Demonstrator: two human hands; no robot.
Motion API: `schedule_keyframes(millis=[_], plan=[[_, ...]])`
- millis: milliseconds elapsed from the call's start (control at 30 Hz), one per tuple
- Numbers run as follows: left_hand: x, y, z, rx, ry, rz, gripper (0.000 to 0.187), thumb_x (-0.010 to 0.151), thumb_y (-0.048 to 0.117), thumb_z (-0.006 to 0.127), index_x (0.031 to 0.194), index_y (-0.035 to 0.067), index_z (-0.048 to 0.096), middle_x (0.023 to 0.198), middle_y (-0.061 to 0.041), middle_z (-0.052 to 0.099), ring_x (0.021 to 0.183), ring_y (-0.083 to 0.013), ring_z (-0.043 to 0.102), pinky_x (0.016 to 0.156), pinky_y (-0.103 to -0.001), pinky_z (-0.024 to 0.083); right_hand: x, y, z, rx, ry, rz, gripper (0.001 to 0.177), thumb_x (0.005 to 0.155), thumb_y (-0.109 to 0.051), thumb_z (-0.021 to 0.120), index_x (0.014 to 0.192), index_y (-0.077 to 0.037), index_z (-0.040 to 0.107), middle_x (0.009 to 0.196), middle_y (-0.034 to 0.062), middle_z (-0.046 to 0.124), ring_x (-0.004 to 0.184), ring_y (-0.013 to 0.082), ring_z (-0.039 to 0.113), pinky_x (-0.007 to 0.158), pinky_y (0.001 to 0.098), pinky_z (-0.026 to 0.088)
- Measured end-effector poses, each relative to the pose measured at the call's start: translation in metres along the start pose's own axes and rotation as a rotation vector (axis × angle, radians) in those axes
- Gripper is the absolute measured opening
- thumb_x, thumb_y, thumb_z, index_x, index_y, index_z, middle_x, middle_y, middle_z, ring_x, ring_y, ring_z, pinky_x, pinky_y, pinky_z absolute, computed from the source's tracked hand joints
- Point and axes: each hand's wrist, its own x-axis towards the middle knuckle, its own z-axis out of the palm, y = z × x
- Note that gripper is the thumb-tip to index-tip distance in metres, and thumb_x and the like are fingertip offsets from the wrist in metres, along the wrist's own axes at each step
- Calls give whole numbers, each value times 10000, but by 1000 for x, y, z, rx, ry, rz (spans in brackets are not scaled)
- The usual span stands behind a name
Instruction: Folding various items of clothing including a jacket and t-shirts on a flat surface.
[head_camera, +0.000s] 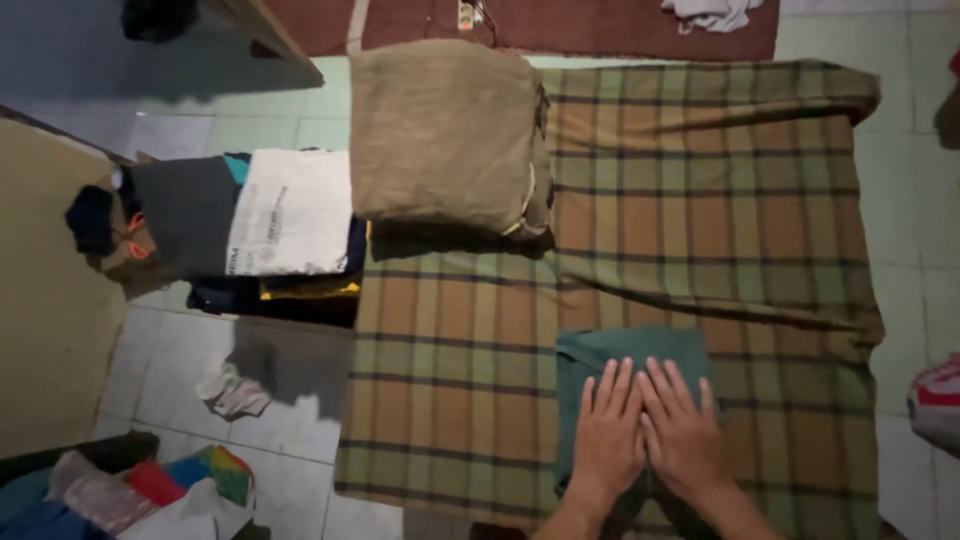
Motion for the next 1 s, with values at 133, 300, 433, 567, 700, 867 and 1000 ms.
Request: schedule_keyframes(millis=[133, 300, 433, 567, 700, 867, 1000], plan=[[10, -12, 8, 11, -15, -57, 571, 1009, 214, 575, 1553, 57, 503, 1687, -171, 379, 1565, -362, 310, 1238, -554, 228, 14, 5, 18, -145, -124, 43, 713, 858, -387, 637, 1503, -147, 452, 1635, 80, 371, 1523, 337, 337, 1209, 600, 282], [-2, -16, -5, -38, 1, -223, 633, 974, 302, 589, 1532, 35, 452, 1649, -169, 345, 1528, -379, 269, 1207, -577, 170, -21, 45, 40, 41, 31, 222, 763, 879, -441, 579, 1529, -74, 418, 1644, 182, 319, 1520, 419, 266, 1168, 640, 233], [-27, -41, 3, 185, 164, -440, 654, 1034, 282, 560, 1590, -14, 386, 1685, -189, 310, 1558, -376, 250, 1229, -566, 152, -52, 74, 58, 60, -7, 334, 735, 1005, -404, 511, 1611, -19, 350, 1716, 207, 287, 1585, 411, 238, 1237, 655, 188], [-22, -28, -16, 236, 236, -481, 643, 1024, 246, 564, 1573, -37, 386, 1691, -210, 313, 1575, -389, 249, 1251, -570, 160, -23, 62, 36, 34, 64, 398, 679, 1065, -363, 490, 1637, -24, 353, 1726, 211, 304, 1612, 402, 247, 1270, 648, 176], [-7, 20, -18, 98, 146, -376, 656, 945, 213, 630, 1540, 20, 434, 1649, -226, 344, 1528, -425, 284, 1207, -593, 196, 53, 37, 0, 51, 62, 97, 653, 952, -331, 580, 1533, -61, 452, 1610, 198, 430, 1524, 391, 364, 1219, 583, 281], [32, 61, 0, 28, 165, -1196, 845, 833, 291, 717, 1562, 113, 329, 1520, -197, 375, 1377, -419, 392, 1130, -530, 350, 111, 45, 6, 121, -140, -100, 733, 781, -399, 708, 1444, -136, 539, 1390, 113, 577, 1301, 340, 538, 1109, 500, 421], [45, 66, 13, -259, 282, -1520, 774, 872, 293, 709, 1545, 103, 378, 1500, -188, 435, 1332, -420, 466, 1085, -531, 414, 129, 68, 16, 2, -623, 43, 772, 760, -571, 749, 1394, -168, 573, 1375, 100, 599, 1308, 325, 549, 1088, 453, 475]])
